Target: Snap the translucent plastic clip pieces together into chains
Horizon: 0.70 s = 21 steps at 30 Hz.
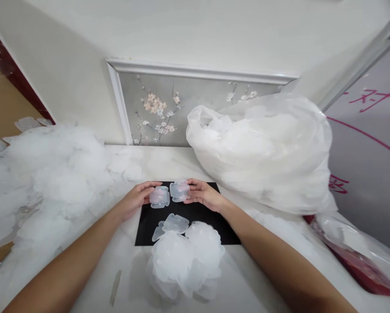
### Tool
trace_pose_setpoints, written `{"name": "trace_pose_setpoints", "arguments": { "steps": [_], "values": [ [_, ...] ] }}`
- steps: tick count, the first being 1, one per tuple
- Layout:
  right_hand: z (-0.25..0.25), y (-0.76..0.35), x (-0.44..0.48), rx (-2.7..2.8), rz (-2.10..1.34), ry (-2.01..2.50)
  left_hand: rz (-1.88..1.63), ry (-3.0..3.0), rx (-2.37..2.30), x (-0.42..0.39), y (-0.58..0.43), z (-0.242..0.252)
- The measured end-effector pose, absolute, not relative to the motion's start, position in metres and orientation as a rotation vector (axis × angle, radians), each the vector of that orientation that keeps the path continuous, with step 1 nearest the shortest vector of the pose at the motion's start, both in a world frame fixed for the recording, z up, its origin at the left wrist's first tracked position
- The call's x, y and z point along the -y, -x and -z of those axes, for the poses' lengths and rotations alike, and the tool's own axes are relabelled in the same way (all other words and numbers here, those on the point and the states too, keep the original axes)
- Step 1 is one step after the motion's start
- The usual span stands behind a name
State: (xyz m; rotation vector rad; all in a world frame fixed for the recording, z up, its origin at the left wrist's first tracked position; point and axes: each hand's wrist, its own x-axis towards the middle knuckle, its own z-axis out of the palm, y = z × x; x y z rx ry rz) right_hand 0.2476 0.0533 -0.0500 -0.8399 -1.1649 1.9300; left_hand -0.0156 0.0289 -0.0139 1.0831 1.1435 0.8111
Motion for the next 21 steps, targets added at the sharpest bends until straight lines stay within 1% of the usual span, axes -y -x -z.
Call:
{"name": "trace_pose_setpoints", "arguments": {
  "steps": [7,15,21],
  "values": [
    [0.048,-0.249,-0.049,1.265,-1.862,0.822,-0.745,-1.158,-1.029,-0.030,0.018,0.014],
    [0.055,-0.250,-0.051,1.520,-1.758,0.653,-0.686,-1.414,-0.926,-0.032,0.021,0.018],
    [0.062,-0.249,-0.055,1.670,-1.578,0.645,-0.669,-1.507,-0.924,-0.032,0.019,0.020]
  ]
}}
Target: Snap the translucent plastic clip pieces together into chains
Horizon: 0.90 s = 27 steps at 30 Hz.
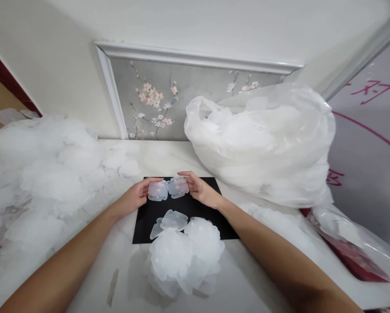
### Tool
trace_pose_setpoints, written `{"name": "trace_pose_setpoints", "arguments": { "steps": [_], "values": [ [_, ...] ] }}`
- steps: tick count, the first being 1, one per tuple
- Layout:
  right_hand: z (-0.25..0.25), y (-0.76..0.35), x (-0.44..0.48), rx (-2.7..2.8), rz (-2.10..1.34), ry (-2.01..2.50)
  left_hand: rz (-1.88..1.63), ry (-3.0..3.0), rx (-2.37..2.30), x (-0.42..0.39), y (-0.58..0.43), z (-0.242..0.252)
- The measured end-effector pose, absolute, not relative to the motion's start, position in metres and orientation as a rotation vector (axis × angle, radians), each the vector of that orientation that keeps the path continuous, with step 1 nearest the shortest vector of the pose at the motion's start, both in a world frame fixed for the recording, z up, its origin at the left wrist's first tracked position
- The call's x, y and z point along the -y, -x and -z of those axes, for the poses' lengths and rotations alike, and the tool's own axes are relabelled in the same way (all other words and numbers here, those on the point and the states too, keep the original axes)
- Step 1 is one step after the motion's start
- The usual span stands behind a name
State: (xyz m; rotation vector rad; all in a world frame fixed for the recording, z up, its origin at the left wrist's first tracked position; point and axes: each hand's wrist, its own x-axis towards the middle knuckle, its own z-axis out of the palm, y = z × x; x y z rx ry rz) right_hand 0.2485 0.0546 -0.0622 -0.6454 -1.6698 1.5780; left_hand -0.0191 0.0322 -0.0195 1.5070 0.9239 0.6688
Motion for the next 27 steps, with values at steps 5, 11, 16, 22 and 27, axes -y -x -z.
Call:
{"name": "trace_pose_setpoints", "arguments": {
  "steps": [5,11,16,22,27],
  "values": [
    [0.062,-0.246,-0.054,1.707,-1.464,0.740,-0.695,-1.577,-1.018,-0.033,0.017,0.021],
    [0.057,-0.242,-0.054,1.626,-1.170,0.958,-0.932,-1.660,-1.264,-0.034,0.012,0.023],
    [0.055,-0.239,-0.055,1.101,-1.712,0.884,-0.932,-1.081,-1.134,-0.026,0.005,0.016],
    [0.052,-0.239,-0.053,0.950,-1.870,0.828,-0.878,-0.782,-1.011,-0.026,0.003,0.015],
    [0.053,-0.240,-0.054,0.951,-1.883,0.829,-0.849,-0.766,-0.989,-0.028,0.003,0.014]
  ]
}}
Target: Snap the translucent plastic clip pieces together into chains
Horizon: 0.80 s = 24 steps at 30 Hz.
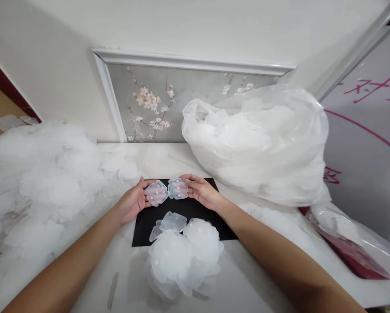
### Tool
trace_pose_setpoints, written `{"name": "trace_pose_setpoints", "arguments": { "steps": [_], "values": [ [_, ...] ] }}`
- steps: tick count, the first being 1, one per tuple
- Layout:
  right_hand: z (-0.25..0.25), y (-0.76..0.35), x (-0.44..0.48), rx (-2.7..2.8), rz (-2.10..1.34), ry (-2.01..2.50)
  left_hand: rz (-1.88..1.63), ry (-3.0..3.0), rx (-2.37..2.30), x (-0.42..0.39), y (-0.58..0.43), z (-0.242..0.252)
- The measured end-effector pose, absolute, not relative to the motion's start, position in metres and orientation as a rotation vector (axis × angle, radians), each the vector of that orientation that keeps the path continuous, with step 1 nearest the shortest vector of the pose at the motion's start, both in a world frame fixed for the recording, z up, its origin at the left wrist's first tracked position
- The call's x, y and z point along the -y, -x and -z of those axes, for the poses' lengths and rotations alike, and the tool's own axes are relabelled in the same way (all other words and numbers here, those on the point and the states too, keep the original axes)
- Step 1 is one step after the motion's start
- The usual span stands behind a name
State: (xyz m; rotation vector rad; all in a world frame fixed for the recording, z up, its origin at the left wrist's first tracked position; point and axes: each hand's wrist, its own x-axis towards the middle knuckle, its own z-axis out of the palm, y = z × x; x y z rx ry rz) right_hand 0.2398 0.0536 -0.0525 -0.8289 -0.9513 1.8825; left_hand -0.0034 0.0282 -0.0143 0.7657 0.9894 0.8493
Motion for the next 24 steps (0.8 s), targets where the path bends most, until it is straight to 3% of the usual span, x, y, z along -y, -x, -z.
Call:
{"name": "trace_pose_setpoints", "arguments": {
  "steps": [10,14,17,21,24],
  "values": [
    [0.050,-0.240,-0.052,0.986,-1.861,0.827,-0.801,-0.885,-0.977,-0.024,0.005,0.012],
    [0.032,-0.245,-0.042,1.175,-2.006,0.698,-0.532,-1.143,-0.772,-0.005,0.002,-0.004],
    [0.010,-0.246,-0.027,1.649,-2.142,0.531,-0.238,-1.463,-0.577,0.014,-0.006,-0.020],
    [-0.019,-0.247,-0.006,2.489,-1.657,0.518,-0.199,-1.847,-0.616,0.028,-0.020,-0.030],
    [-0.033,-0.251,-0.001,2.581,-1.367,0.654,-0.305,-1.956,-0.740,0.022,-0.017,-0.031]
  ]
}}
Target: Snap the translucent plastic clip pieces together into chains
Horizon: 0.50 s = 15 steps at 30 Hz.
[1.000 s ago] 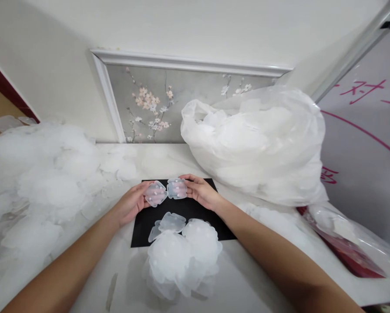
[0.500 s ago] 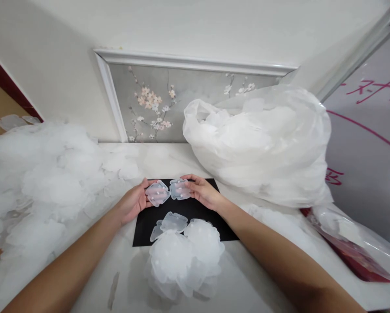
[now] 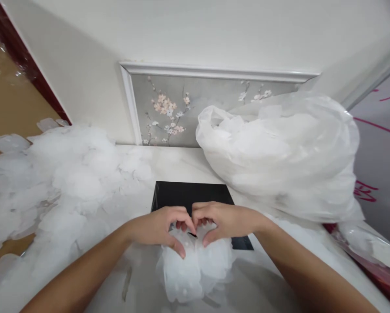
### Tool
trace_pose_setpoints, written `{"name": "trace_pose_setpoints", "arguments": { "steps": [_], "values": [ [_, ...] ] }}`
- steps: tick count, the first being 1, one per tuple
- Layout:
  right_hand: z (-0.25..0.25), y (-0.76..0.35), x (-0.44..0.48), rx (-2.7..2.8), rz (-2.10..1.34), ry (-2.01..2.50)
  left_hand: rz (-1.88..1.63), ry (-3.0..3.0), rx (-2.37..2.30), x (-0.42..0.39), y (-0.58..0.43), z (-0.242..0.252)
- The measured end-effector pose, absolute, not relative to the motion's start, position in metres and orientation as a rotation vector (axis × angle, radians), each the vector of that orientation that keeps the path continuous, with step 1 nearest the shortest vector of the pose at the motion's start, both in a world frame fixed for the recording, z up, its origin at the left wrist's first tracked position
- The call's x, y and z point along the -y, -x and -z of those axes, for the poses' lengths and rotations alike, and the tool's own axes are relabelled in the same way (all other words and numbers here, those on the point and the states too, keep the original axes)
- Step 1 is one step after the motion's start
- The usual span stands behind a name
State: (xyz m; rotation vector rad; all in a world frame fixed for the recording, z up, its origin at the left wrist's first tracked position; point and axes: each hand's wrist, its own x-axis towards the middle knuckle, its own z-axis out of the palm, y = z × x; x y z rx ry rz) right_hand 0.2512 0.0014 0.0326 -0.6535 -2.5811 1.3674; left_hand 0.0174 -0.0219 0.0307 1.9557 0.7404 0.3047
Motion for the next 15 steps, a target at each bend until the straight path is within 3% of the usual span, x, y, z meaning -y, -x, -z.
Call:
{"name": "trace_pose_setpoints", "arguments": {
  "steps": [5,8,10,15],
  "values": [
    [-0.024,-0.244,-0.040,2.279,-1.438,0.750,-0.495,-2.109,-1.309,-0.009,0.036,-0.026],
    [-0.002,-0.217,-0.086,2.279,-1.034,1.064,-0.458,-2.132,-1.853,-0.026,0.077,-0.016],
    [0.014,-0.194,-0.117,2.269,-0.756,1.293,-0.431,-2.133,-1.877,-0.032,0.096,-0.008],
    [0.031,-0.149,-0.166,2.219,-0.580,1.435,-0.515,-2.129,-1.834,-0.031,0.103,0.000]
  ]
}}
